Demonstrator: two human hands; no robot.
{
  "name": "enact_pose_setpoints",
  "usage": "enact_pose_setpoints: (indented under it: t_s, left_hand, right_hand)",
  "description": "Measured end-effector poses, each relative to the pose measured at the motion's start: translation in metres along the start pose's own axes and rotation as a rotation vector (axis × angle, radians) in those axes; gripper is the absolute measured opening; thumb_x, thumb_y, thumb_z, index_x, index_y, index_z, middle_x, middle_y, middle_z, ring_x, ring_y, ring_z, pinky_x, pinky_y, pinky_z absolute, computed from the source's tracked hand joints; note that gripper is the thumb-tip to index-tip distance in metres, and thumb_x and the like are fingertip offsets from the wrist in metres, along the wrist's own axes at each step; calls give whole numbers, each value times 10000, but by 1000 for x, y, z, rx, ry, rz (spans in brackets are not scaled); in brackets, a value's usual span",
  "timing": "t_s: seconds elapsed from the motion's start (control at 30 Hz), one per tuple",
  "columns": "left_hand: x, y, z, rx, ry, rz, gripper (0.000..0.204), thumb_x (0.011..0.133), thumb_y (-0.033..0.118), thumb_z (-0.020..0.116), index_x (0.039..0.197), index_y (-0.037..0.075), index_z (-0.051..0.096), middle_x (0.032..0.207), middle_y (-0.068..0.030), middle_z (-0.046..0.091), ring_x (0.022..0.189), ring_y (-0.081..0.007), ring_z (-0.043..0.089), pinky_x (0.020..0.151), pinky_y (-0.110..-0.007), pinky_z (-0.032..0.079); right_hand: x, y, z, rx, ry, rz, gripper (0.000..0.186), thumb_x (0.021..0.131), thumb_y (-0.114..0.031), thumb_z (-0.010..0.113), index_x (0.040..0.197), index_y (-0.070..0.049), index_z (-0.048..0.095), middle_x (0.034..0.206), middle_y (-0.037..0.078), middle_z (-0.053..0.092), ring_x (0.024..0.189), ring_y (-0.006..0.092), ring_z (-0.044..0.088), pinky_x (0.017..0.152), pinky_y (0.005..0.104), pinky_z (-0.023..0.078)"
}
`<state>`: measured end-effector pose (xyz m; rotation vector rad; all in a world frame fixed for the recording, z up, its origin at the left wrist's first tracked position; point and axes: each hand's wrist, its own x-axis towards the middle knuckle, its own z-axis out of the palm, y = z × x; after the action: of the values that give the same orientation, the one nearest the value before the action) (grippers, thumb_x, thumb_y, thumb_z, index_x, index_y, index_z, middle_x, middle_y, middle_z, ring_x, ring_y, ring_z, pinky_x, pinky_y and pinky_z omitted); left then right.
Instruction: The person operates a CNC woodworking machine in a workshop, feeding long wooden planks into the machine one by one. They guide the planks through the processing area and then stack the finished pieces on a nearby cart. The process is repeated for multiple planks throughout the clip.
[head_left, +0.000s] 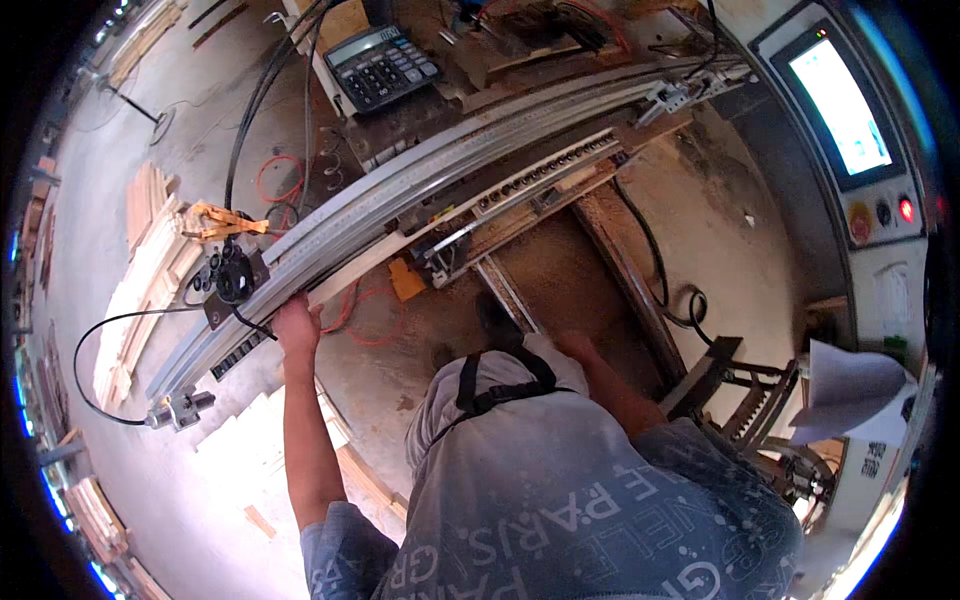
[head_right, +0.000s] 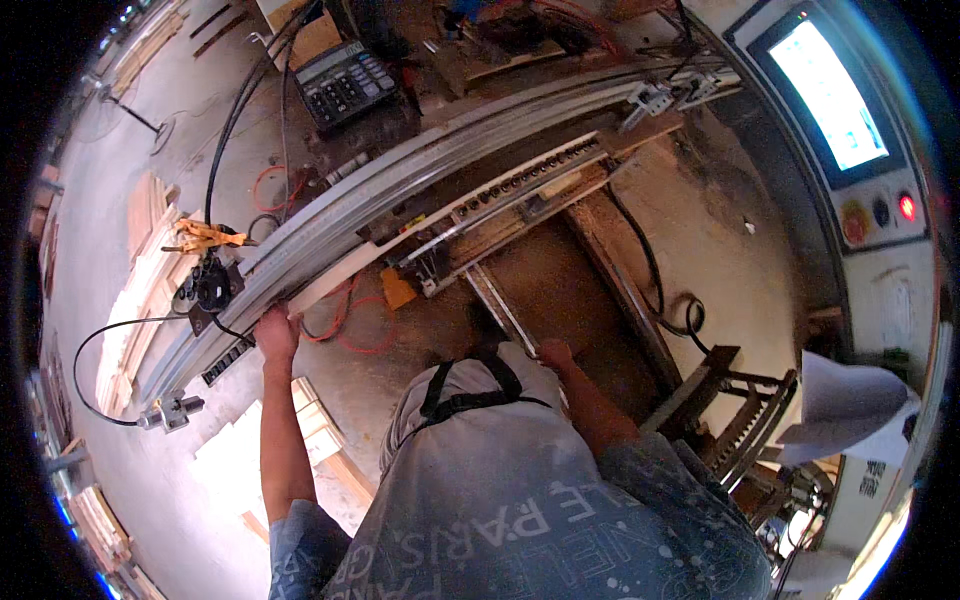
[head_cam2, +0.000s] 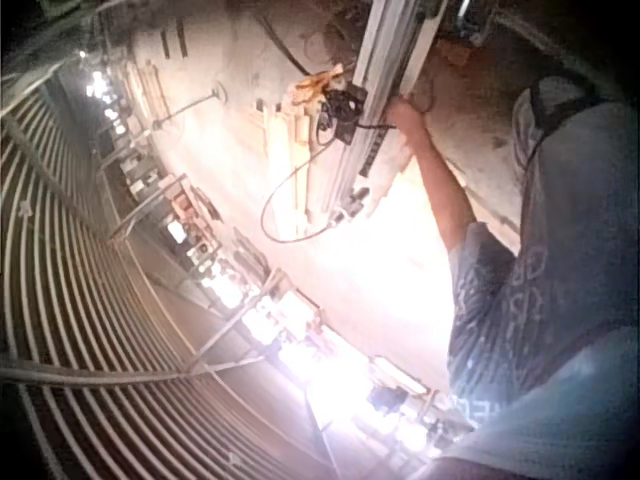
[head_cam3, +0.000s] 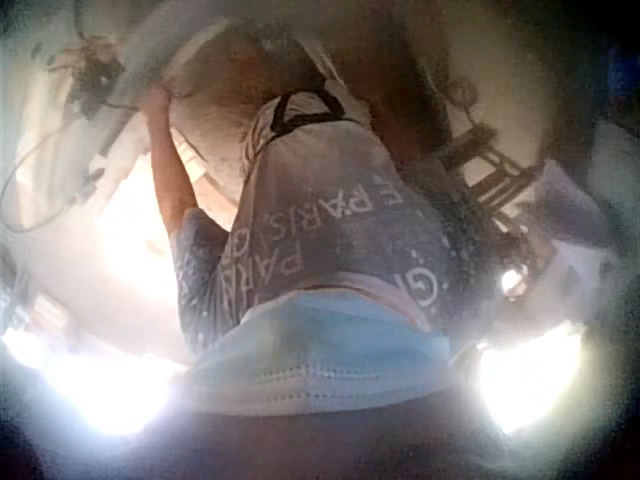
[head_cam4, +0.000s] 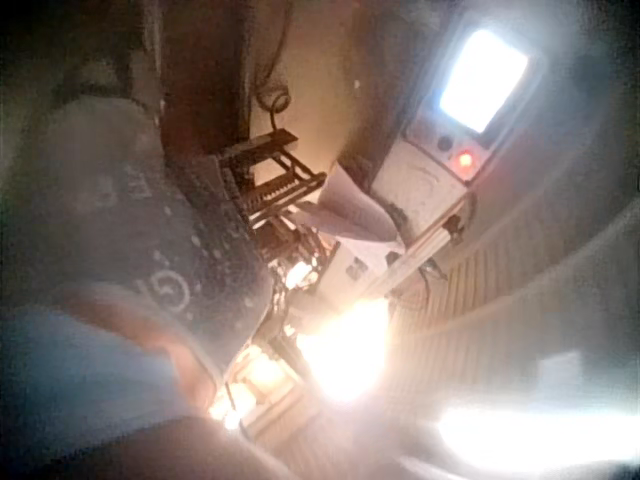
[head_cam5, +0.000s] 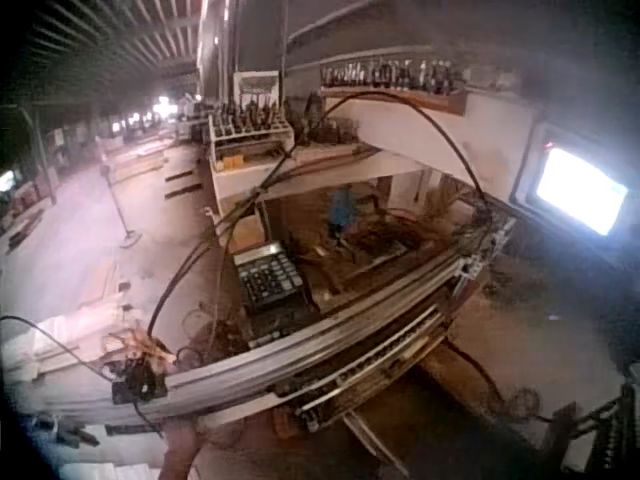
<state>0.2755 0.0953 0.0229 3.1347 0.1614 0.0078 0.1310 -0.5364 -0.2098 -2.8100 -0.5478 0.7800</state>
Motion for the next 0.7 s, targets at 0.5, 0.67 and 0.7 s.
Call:
enact_pose_setpoints:
  t_s: [0.5,0.67,0.7]
  left_hand:
    - [5,7,-1,-47,-6,-63,390,740,299,787,1050,106,651,951,-155,682,909,-380,658,764,-497,533]
    - [12,27,-11,-14,8,-53,370,722,296,795,994,93,646,927,-161,673,891,-379,656,751,-489,533]
    - [10,23,-8,-49,30,-52,365,710,291,801,960,85,633,907,-161,665,866,-387,653,732,-495,529]
  right_hand:
    - [39,-63,-46,623,99,192,243,836,-252,676,921,-27,706,857,70,718,781,171,668,720,318,530]
    - [67,-10,-37,729,189,172,189,895,-188,598,929,-35,704,895,56,713,788,169,655,698,314,521]
    - [74,-12,-50,1077,222,258,210,904,-205,593,971,-34,695,917,62,713,804,180,659,706,319,523]
